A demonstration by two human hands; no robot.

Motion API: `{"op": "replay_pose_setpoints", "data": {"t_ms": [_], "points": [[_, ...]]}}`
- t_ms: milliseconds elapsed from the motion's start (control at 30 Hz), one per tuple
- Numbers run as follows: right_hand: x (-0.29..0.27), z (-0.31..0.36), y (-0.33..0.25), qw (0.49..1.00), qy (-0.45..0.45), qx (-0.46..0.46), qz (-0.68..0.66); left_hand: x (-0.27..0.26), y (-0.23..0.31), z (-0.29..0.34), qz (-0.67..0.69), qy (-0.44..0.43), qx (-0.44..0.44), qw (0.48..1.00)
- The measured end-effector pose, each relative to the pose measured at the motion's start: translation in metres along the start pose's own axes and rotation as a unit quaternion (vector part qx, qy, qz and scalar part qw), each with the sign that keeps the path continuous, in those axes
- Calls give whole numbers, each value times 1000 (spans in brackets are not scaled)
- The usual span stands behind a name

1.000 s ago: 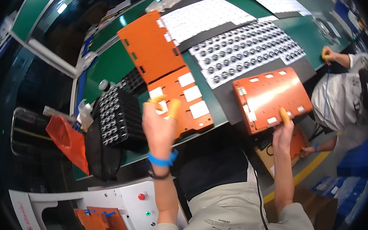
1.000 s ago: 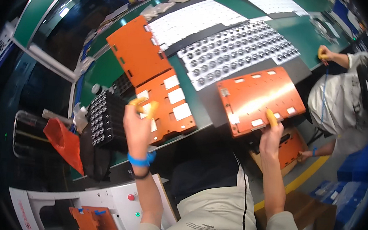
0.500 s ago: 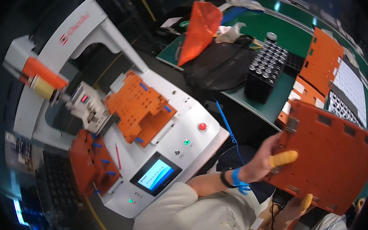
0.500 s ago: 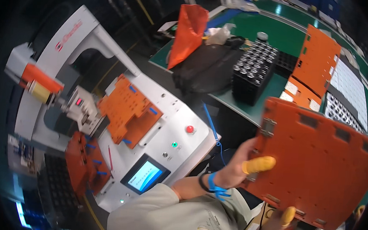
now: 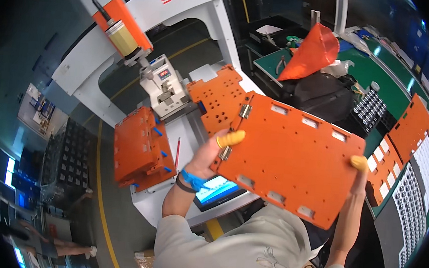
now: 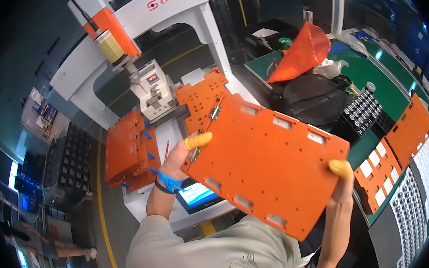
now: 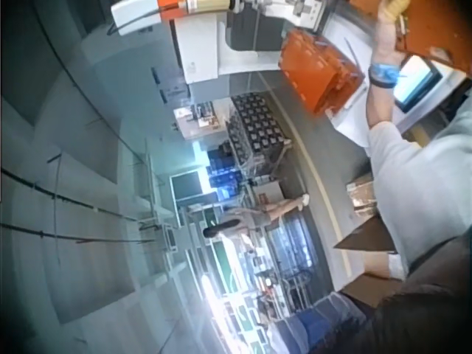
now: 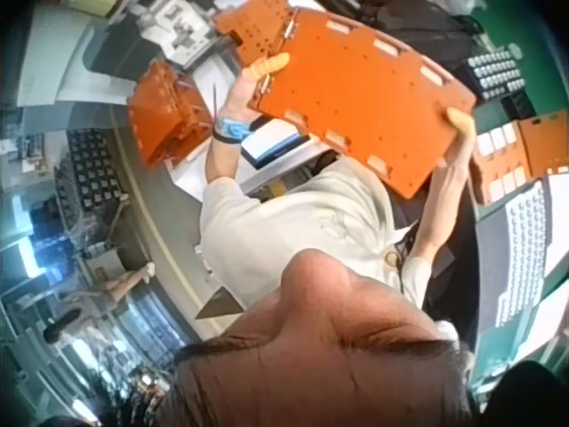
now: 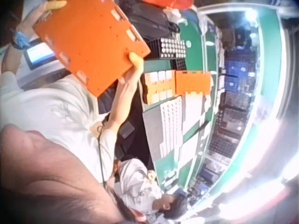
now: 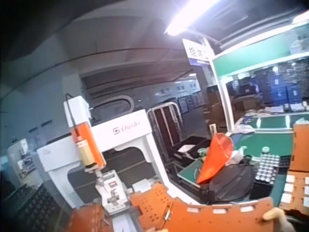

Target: The person assembles small electronic components by hand. They pick up small white square modules and black cylindrical parts, placing them into slots on an orange fixture. The person then moves the fixture to a machine, operates it, and returns to the table to continue the assembly process.

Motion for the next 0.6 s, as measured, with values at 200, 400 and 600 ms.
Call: {"op": "replay_pose_setpoints", "data": {"t_ms": [200, 400, 600], "points": [[92, -66, 63, 991, -56, 97, -70, -42, 64, 10, 265, -68, 121, 954], [144, -105, 91, 997, -19, 80, -13, -61, 59, 74, -141, 249, 529, 799], [148, -160, 137, 996, -25, 70, -40, -24, 48, 45, -427, 218, 485, 731]]}}
Point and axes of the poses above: each hand's wrist, its own z-axis away from the middle knuckle, its own x-axis out of the palm, y = z × x, the point moved 10 cm from there along -z, towards the middle knuckle, and after that the axes turned 5 degrees about z, right-handed, at the moved point
